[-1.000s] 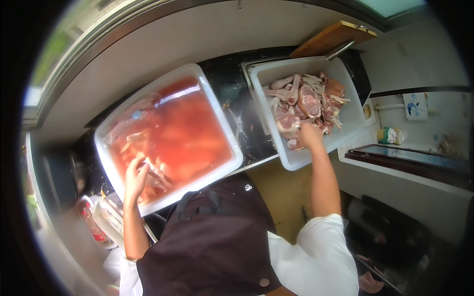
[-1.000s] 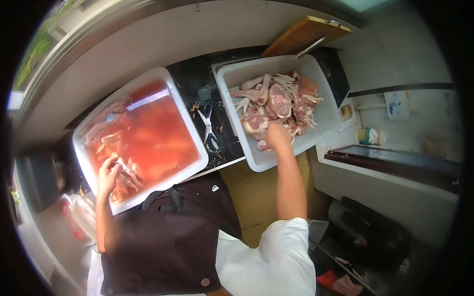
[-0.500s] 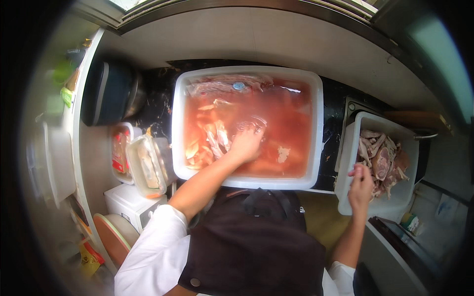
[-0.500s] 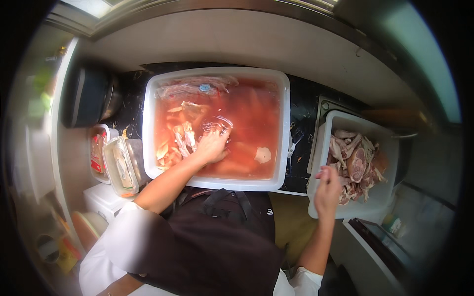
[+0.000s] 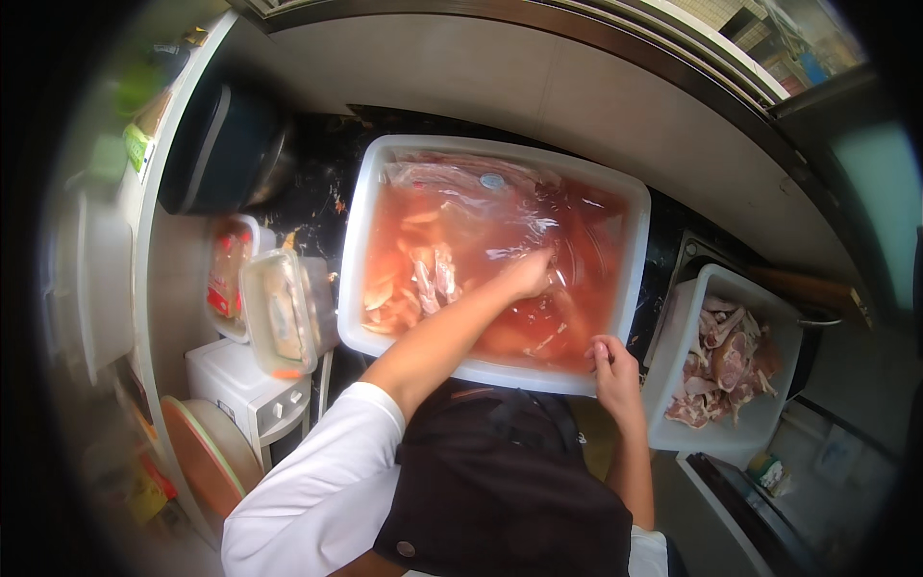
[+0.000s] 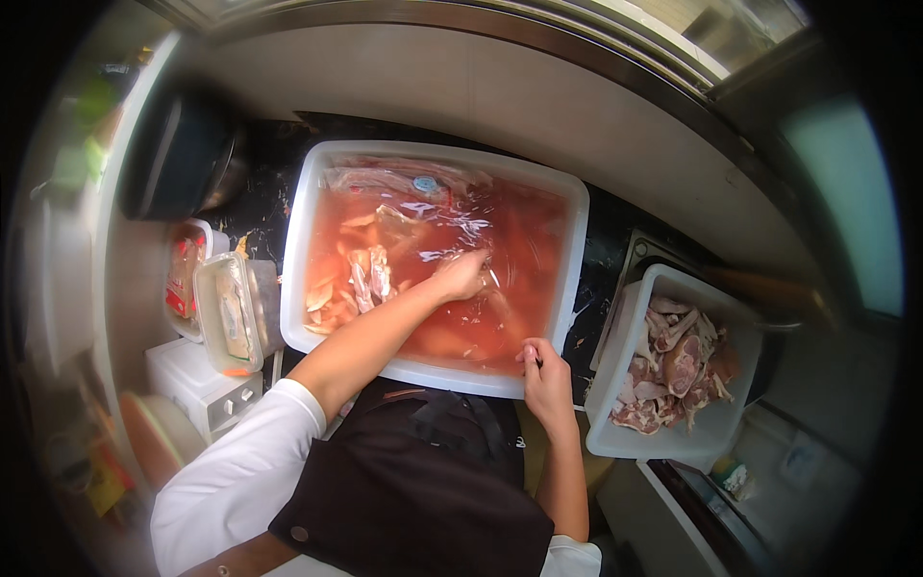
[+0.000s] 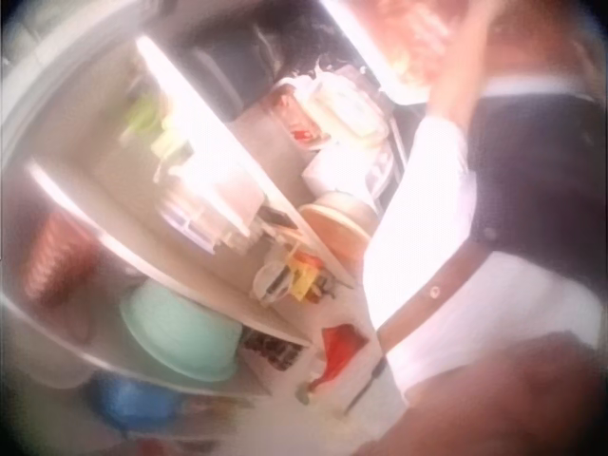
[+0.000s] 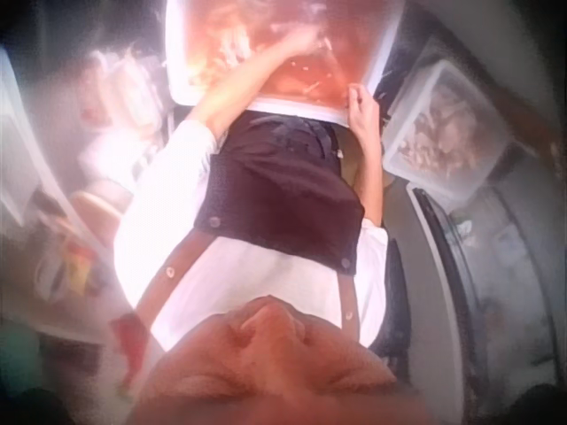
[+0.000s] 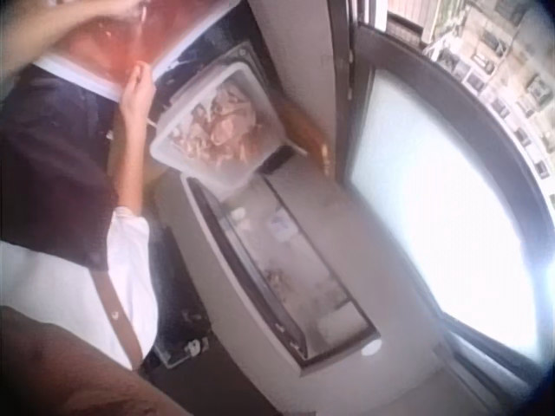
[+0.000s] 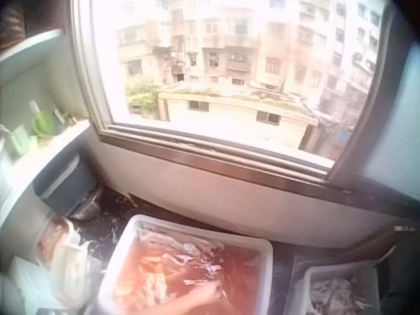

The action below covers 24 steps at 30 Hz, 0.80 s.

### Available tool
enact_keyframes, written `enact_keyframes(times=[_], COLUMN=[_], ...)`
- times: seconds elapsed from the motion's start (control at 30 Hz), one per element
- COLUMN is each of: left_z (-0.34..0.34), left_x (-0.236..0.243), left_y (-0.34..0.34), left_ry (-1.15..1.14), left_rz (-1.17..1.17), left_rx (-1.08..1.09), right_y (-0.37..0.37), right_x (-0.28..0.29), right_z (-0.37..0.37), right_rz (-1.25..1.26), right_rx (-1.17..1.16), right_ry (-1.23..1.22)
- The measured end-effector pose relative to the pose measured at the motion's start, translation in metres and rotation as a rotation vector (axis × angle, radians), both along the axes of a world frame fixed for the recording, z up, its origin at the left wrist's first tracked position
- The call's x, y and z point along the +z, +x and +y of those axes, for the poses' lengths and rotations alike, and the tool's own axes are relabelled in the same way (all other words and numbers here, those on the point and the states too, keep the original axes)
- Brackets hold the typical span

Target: The person removes meat from a cooked chicken leg using a small knife. They repeatedly cut and pull the meat away from the bone, placing the separated meat into a container of reddish liquid and the bones into a separate bin.

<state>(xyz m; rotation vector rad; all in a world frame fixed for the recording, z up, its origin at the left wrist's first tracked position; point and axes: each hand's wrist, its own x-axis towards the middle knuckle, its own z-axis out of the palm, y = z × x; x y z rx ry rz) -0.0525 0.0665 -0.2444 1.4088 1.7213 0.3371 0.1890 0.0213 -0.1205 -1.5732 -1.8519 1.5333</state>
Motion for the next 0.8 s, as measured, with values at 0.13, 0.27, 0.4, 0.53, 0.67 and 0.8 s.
enact_keyframes(times=[0.13,0.27,0.4,0.53,0.67,0.8], left_z=[-0.011,-0.028,-0.037,-0.02,-0.013,-0.021], left_x=[-0.002,0.016,0.035,0.03,0.036,0.068], left_y=[-0.019,-0.039,-0.076,-0.116,-0.128,-0.119], left_ry=[-0.142,0.091,0.493,0.223,-0.039,-0.092], left_rz=[-0.387,-0.14,0.518,0.709,0.511,0.376], left_rx=[0.176,0.053,0.14,-0.001,-0.021,-0.008], right_y=[-0.008,-0.023,-0.032,-0.028,-0.024,-0.038], right_x=[-0.012,-0.016,-0.014,-0.014,-0.018,-0.021], right_z=[0.005,0.011,0.012,0.01,0.006,0.007], right_rz=[0.023,0.012,0.059,0.035,0.079,0.176], right_rx=[-0.003,0.064,0.083,0.095,0.074,0.026], right_ry=[-0.029,0.064,0.048,0.033,-0.005,-0.079])
